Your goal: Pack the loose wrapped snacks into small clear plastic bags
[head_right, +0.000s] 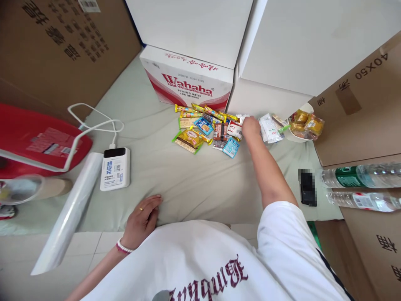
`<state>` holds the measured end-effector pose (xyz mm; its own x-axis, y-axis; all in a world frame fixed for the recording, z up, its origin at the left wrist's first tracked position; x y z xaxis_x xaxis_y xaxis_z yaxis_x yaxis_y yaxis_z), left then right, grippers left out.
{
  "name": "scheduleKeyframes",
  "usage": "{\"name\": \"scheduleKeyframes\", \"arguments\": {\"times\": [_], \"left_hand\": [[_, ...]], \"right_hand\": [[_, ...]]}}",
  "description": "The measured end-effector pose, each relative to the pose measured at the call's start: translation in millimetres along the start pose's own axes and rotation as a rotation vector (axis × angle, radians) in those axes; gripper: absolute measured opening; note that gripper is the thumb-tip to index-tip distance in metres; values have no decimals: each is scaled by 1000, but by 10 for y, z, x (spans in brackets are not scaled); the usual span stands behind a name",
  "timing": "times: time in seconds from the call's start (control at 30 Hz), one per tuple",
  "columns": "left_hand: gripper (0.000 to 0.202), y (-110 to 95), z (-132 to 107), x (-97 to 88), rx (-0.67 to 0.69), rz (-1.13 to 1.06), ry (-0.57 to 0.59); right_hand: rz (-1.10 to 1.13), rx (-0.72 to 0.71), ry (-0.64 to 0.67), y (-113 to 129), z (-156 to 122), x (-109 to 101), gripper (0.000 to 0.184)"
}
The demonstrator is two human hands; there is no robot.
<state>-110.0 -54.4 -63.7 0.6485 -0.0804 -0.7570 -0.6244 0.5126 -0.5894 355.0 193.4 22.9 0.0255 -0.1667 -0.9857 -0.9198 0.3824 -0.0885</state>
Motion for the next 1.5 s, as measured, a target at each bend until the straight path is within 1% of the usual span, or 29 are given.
{"name": "scheduleKeyframes", "arguments": {"times": [0.1, 0.17, 0.23, 0.3, 0.37, 0.43, 0.47, 0.5, 0.53, 0.57, 0.6, 0.67, 0.7, 0.73, 0.77, 0.8, 0.87, 0.93, 1.03, 1.1, 1.13, 1.17, 1.23, 1.27, 1.3, 1.33, 1.43, 1.47, 1.5], "left_hand": [[35, -17, 7, -10, -2, -14, -2], [32, -33, 13, -23, -2, -29, -9], [29, -51, 20, -44, -4, -63, -18], [26, -66, 32, -74, -25, -119, -31], [23, -82, 63, -115, -69, -185, -59], [19, -117, 138, -150, -126, -249, -89], [17, -146, 198, -154, -159, -280, -91], [16, -185, 275, -146, -193, -313, -84], [16, -232, 368, -119, -229, -349, -61], [18, -287, 476, -76, -263, -397, -33], [21, -350, 594, -23, -283, -464, -17], [29, -479, 844, 135, -306, -630, 52], [38, -542, 964, 229, -300, -713, 101], [46, -593, 1070, 321, -298, -780, 145], [45, -630, 1157, 410, -299, -836, 193], [38, -650, 1222, 486, -306, -878, 232], [36, -614, 1280, 587, -379, -971, 242], [38, -486, 1254, 614, -508, -1061, 169], [43, -233, 1121, 565, -693, -1176, 17], [45, -112, 1022, 505, -762, -1218, -45], [46, -81, 979, 475, -780, -1220, -57], [46, -72, 942, 447, -790, -1210, -62], [45, -110, 892, 406, -797, -1172, -57], [45, -151, 879, 396, -792, -1150, -50], [44, -200, 873, 393, -783, -1130, -41], [44, -253, 873, 394, -769, -1112, -30], [44, -386, 881, 406, -712, -1095, 18], [44, -408, 877, 401, -697, -1099, 36], [44, -418, 869, 386, -681, -1103, 51]], "right_hand": [[17, 57, 44, 109, 7, 145, 36], [30, 82, 22, 89, -49, 141, 35], [64, 119, -33, -2, -174, 61, 34], [126, 152, -139, -135, -397, -66, 33], [242, 148, -267, -251, -730, -167, 32], [488, 111, -340, -302, -1141, -151, 30], [685, 84, -313, -287, -1352, -77, 28], [929, 67, -221, -237, -1555, 46, 28], [1181, 62, -79, -146, -1751, 200, 30], [1392, 37, 130, -2, -1940, 365, 32], [1541, 29, 317, 152, -2122, 512, 36], [1701, 22, 615, 448, -2429, 730, 41], [1730, 19, 712, 566, -2540, 797, 42], [1744, 12, 781, 659, -2620, 839, 42], [1749, 4, 827, 722, -2672, 860, 41], [1754, -1, 850, 753, -2697, 867, 40], [1776, 14, 830, 720, -2681, 855, 37], [1812, 60, 773, 591, -2614, 844, 33], [1879, 138, 719, 347, -2480, 867, 38], [1907, 153, 658, 220, -2382, 888, 41], [1905, 151, 586, 174, -2336, 889, 41], [1885, 148, 484, 141, -2300, 881, 41], [1773, 130, 236, 139, -2289, 825, 42], [1686, 93, 144, 189, -2320, 781, 43], [1593, 20, 101, 282, -2372, 732, 42], [1501, -93, 106, 414, -2438, 685, 41], [1279, -497, 238, 869, -2667, 599, 37], [1253, -578, 264, 969, -2720, 593, 32], [1263, -614, 286, 1027, -2748, 598, 28]]}}
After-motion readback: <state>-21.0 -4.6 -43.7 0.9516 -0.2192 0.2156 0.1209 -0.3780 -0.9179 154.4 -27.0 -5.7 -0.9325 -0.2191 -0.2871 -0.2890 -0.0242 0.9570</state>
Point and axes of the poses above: each hand's wrist, its own z-axis towards the middle knuckle, its own x-axis out of the palm, y = z × x, the point moved 4 cm from there along z, towards the middle knuckle, and after that the axes turned 4 degrees about y, right-handed, at the moved point
